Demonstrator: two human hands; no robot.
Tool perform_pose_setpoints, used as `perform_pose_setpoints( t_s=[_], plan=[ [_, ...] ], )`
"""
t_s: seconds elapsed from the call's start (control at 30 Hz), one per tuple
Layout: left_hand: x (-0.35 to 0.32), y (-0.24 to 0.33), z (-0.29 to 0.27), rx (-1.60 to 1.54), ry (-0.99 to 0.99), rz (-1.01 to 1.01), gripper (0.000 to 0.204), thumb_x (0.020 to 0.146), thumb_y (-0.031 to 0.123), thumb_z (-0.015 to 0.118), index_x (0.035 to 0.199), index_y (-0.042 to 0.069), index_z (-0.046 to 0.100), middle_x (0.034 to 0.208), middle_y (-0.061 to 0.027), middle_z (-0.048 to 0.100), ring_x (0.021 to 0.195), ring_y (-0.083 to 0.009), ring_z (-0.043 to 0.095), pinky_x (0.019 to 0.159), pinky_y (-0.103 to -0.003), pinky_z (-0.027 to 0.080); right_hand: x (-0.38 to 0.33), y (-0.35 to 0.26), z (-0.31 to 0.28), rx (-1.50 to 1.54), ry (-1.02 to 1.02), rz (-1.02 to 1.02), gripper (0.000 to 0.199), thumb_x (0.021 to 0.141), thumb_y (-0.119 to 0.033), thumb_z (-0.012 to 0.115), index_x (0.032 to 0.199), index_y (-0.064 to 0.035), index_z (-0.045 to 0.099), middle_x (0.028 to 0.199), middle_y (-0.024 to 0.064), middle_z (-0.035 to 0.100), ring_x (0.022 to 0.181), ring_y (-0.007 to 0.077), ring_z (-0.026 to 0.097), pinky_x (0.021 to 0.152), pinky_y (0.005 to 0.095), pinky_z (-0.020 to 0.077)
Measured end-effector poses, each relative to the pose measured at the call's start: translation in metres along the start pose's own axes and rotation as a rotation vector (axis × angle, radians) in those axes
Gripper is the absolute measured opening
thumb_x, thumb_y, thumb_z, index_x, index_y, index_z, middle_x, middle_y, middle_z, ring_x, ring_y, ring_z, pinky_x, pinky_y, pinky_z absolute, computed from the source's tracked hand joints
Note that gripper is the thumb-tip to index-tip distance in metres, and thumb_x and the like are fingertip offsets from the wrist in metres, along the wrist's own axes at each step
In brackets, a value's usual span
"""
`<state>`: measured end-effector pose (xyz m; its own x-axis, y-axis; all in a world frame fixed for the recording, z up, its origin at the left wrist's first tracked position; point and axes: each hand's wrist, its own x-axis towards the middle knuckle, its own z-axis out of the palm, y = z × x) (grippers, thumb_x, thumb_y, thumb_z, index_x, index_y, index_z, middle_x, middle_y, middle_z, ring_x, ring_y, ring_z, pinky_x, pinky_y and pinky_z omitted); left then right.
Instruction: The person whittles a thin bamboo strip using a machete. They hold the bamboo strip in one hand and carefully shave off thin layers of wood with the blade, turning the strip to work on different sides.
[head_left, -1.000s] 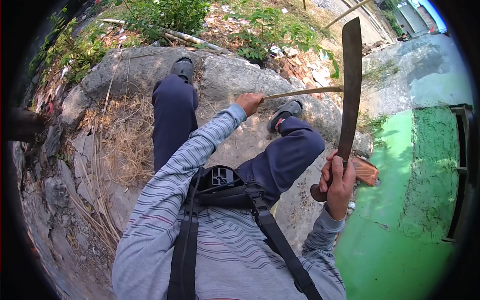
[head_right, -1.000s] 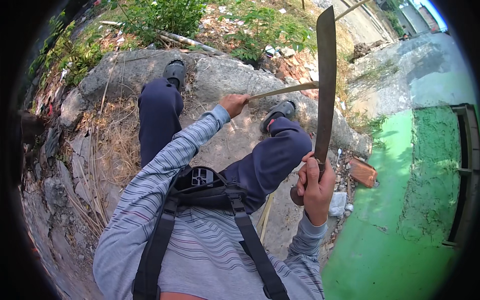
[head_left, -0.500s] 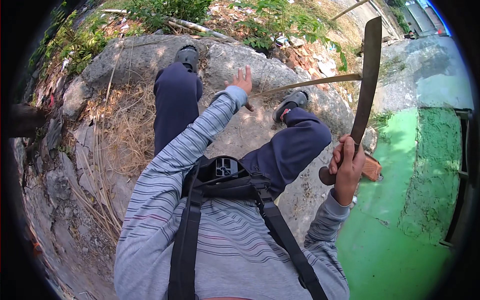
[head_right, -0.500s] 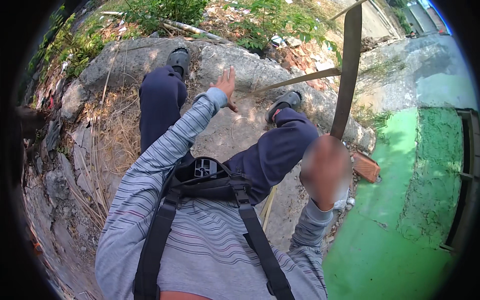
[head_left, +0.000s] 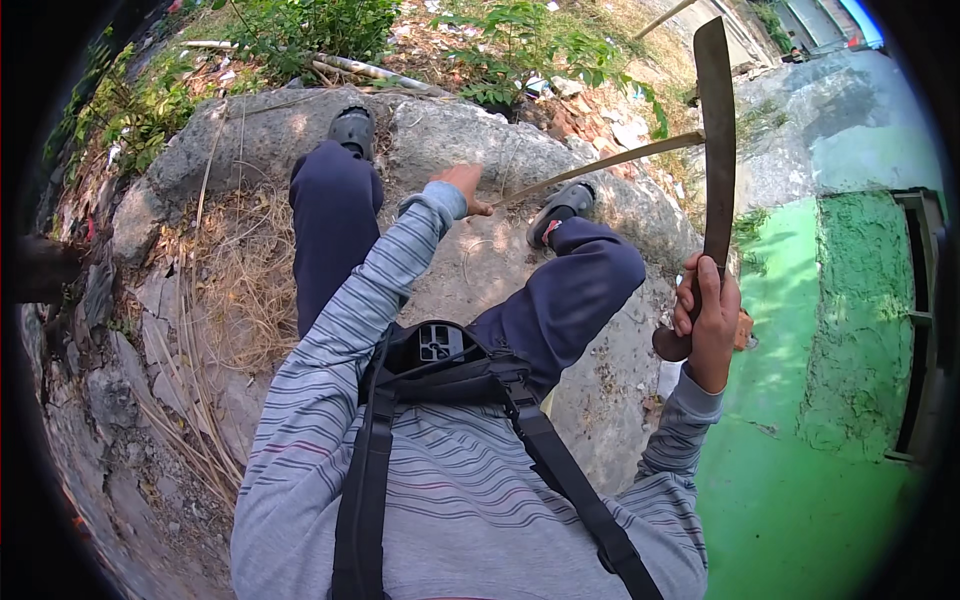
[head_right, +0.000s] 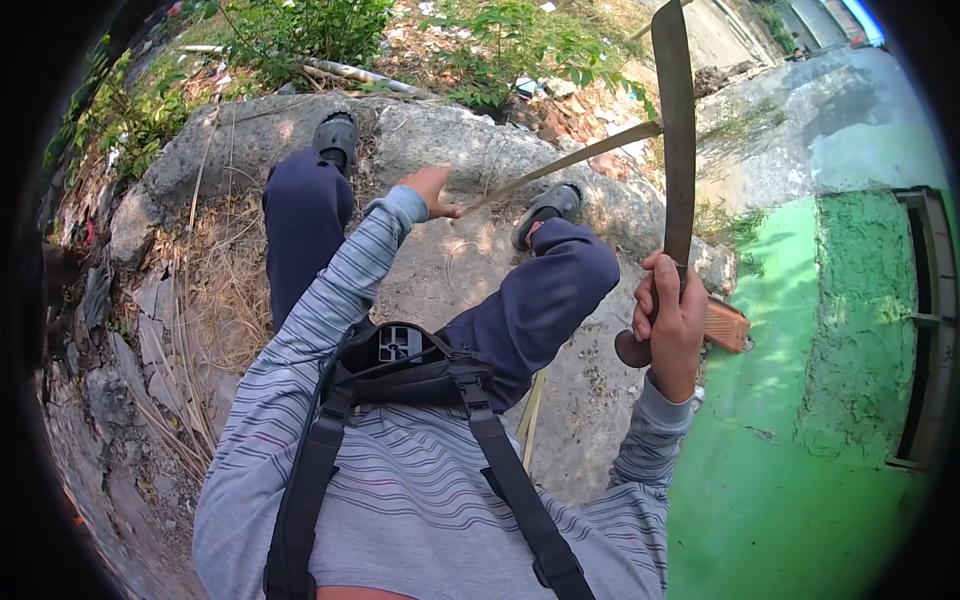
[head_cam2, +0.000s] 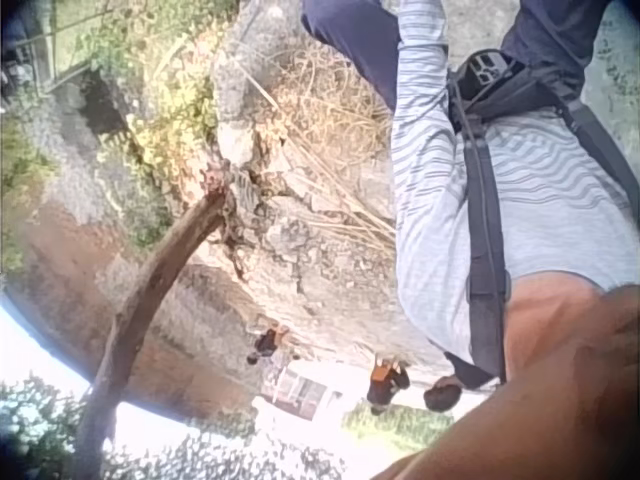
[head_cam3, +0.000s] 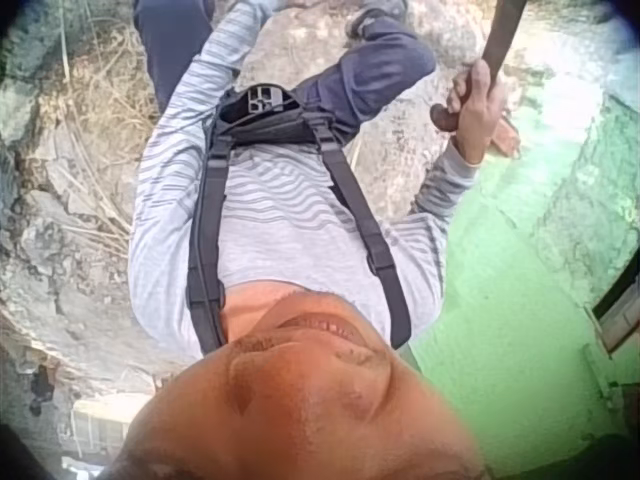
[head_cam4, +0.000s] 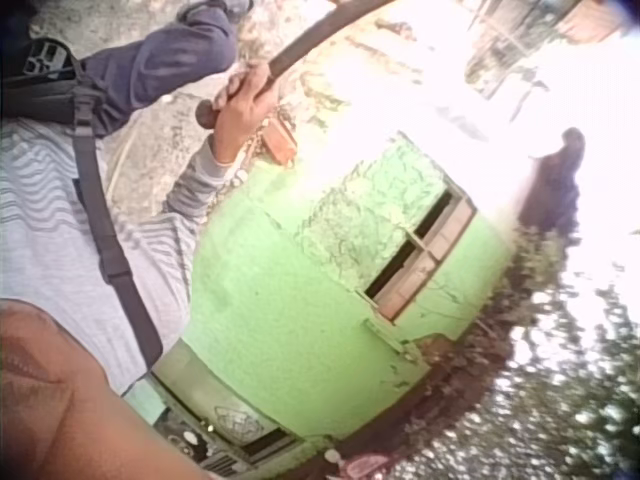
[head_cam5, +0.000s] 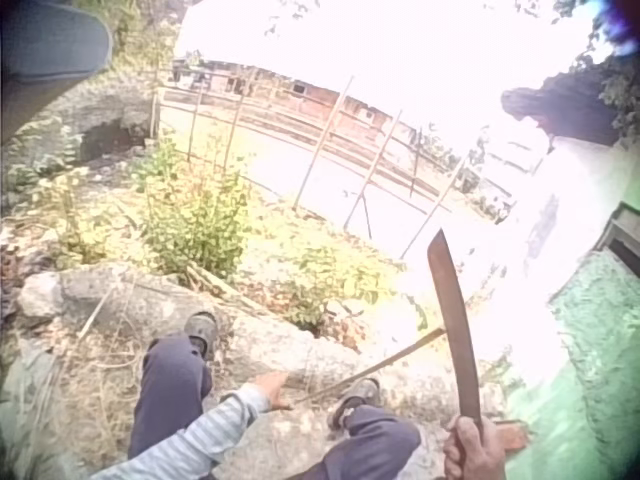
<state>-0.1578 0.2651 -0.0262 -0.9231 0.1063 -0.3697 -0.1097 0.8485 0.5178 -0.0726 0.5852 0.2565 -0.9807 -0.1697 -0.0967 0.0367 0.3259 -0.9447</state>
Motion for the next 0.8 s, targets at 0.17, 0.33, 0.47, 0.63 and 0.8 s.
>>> perform_pose_setpoints(
  t_s=[0.17,0.33,0.47,0.63,0.8],
  plan=[
    [-0.003,-0.01,-0.002,-0.002,0.045,-0.025,0.099,0.08,0.053,0.08,0.152,0.003,0.036,0.147,-0.0204,0.051,0.138,-0.0375,0.047,0.115,-0.049,0.04,0.0,-0.026,0.002,0.011,0.037,-0.033,0.032,0.109,-0.033,0.05,0.108,-0.0018,0.054,0.068,-0.0008,0.045,0.043,0.0041,0.037,0.039,0.0208,0.0299],
    [-0.029,-0.019,-0.037,-0.123,0.352,-0.134,0.071,0.093,0.028,0.067,0.153,0.005,0.035,0.147,-0.0217,0.05,0.134,-0.0415,0.05,0.111,-0.05,0.043,-0.02,-0.077,-0.012,-0.007,0.106,-0.118,0.033,0.11,-0.033,0.045,0.111,-0.001,0.053,0.065,-0.0002,0.043,0.041,0.0042,0.035,0.036,0.021,0.0265],
    [-0.048,-0.028,-0.07,-0.276,0.702,-0.181,0.061,0.095,0.014,0.059,0.151,0.007,0.036,0.144,-0.0222,0.051,0.126,-0.0457,0.055,0.106,-0.052,0.046,-0.021,-0.074,-0.007,0.023,0.101,-0.102,0.03,0.111,-0.031,0.045,0.109,-0.0019,0.053,0.066,0.0001,0.043,0.041,0.0046,0.034,0.037,0.0211,0.027],
    [-0.054,-0.03,-0.065,-0.321,0.888,-0.158,0.06,0.093,0.011,0.06,0.149,0.007,0.038,0.14,-0.025,0.051,0.123,-0.0472,0.055,0.103,-0.052,0.047,0.012,-0.007,0.023,-0.03,-0.03,0.048,0.029,0.109,-0.031,0.051,0.105,-0.0032,0.055,0.066,-0.0021,0.045,0.044,0.0036,0.039,0.039,0.0209,0.0304],
    [-0.046,-0.033,-0.071,-0.386,0.852,-0.143,0.059,0.094,0.013,0.06,0.149,0.007,0.039,0.14,-0.0258,0.051,0.124,-0.0465,0.055,0.105,-0.051,0.046,0.017,-0.004,0.025,-0.002,0.008,0.021,0.032,0.109,-0.034,0.051,0.106,-0.0027,0.055,0.066,-0.0019,0.044,0.043,0.0038,0.038,0.038,0.0208,0.03]
  ],
)
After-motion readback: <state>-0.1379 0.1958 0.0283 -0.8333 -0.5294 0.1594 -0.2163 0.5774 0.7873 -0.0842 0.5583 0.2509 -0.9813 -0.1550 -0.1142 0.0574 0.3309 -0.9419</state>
